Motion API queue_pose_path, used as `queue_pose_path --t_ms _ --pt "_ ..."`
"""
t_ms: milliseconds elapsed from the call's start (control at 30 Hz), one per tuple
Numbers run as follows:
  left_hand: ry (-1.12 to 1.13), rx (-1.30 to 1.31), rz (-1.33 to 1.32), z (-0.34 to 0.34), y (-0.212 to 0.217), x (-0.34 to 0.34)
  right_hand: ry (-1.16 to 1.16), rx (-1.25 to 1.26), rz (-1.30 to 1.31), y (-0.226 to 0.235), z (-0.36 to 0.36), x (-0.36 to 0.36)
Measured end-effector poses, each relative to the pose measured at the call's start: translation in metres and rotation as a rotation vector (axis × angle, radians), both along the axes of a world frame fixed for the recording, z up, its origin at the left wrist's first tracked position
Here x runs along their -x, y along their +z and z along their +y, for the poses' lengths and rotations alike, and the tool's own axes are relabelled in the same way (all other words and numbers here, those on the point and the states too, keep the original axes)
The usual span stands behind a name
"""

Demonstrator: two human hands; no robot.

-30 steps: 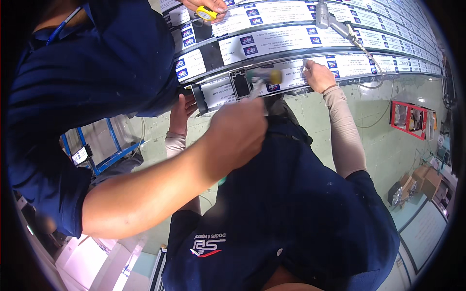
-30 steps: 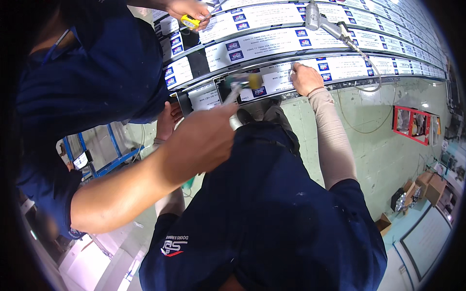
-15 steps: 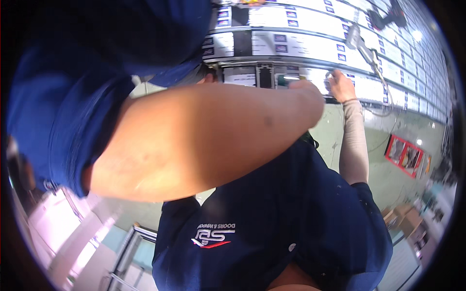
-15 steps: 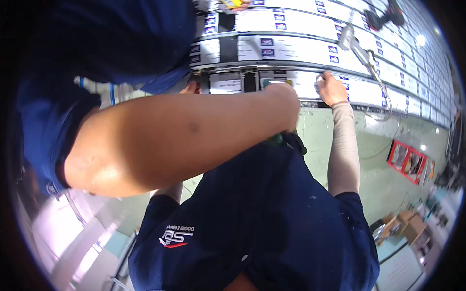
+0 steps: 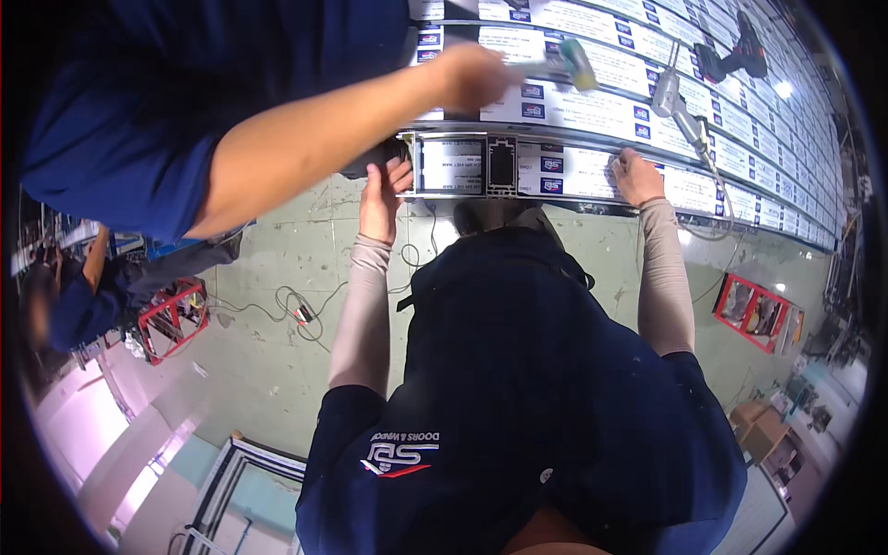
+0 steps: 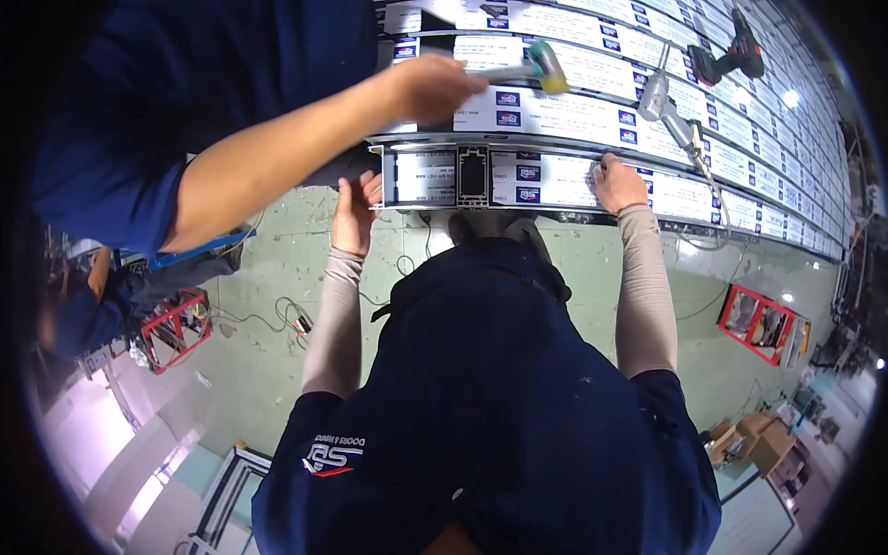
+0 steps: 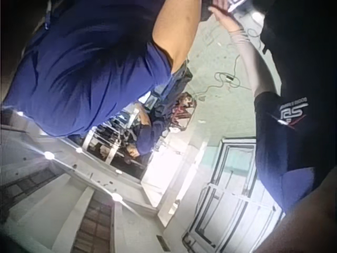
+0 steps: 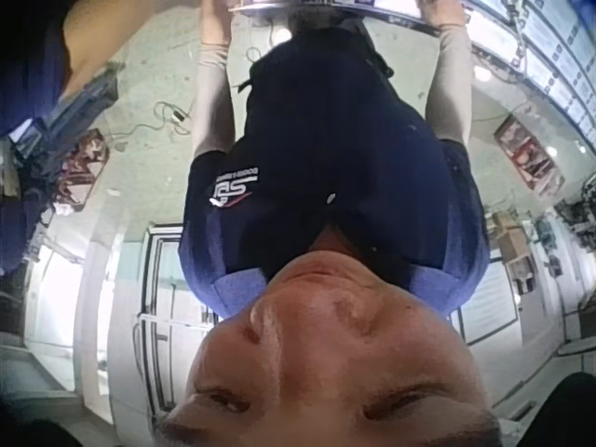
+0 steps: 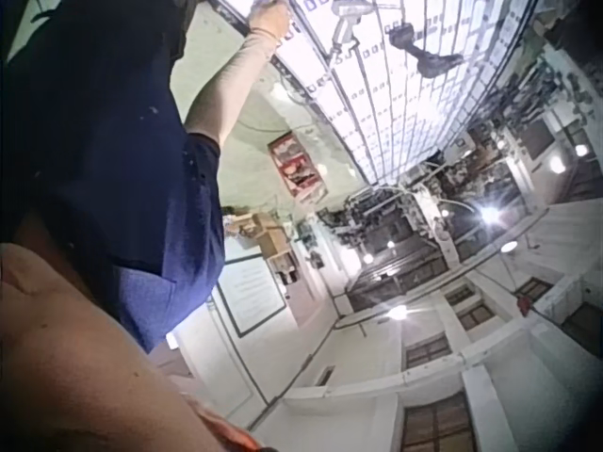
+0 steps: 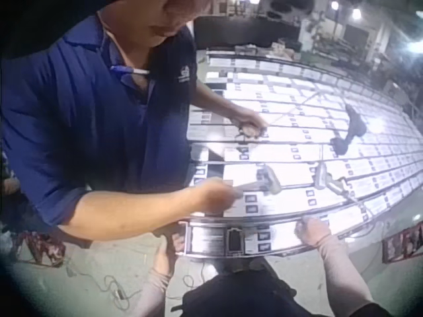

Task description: Measuring, marking, and assembling metal frame profiles using tools.

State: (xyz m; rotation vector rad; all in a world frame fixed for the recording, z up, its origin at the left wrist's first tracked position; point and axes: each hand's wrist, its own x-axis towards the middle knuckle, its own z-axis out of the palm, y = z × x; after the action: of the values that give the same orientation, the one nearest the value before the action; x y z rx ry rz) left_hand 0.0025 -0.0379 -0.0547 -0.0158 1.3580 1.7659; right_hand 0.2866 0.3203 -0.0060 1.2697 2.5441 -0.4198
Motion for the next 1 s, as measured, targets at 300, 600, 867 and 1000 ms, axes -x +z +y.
queue_pose_path --t_ms 300,600,867,1000 --pt "0.139 0.160 0.126 -0.022 -0.010 -0.033 -0.086 -0.003 0.166 -0.002 -0.003 -0.008" --pt "0.508 0.124 -0.689 0.023 0.046 -0.018 -0.032 -0.025 0.076 0.001 -0.008 0.000" --pt "1.428 0.115 -2.466 0.065 0.110 -0.016 0.183 -0.041 -0.040 -0.017 0.008 -0.013" --pt "2.051 0.056 -2.442 0.054 0.082 -0.014 -0.100 0.001 0.070 0.011 -0.010 0.002"
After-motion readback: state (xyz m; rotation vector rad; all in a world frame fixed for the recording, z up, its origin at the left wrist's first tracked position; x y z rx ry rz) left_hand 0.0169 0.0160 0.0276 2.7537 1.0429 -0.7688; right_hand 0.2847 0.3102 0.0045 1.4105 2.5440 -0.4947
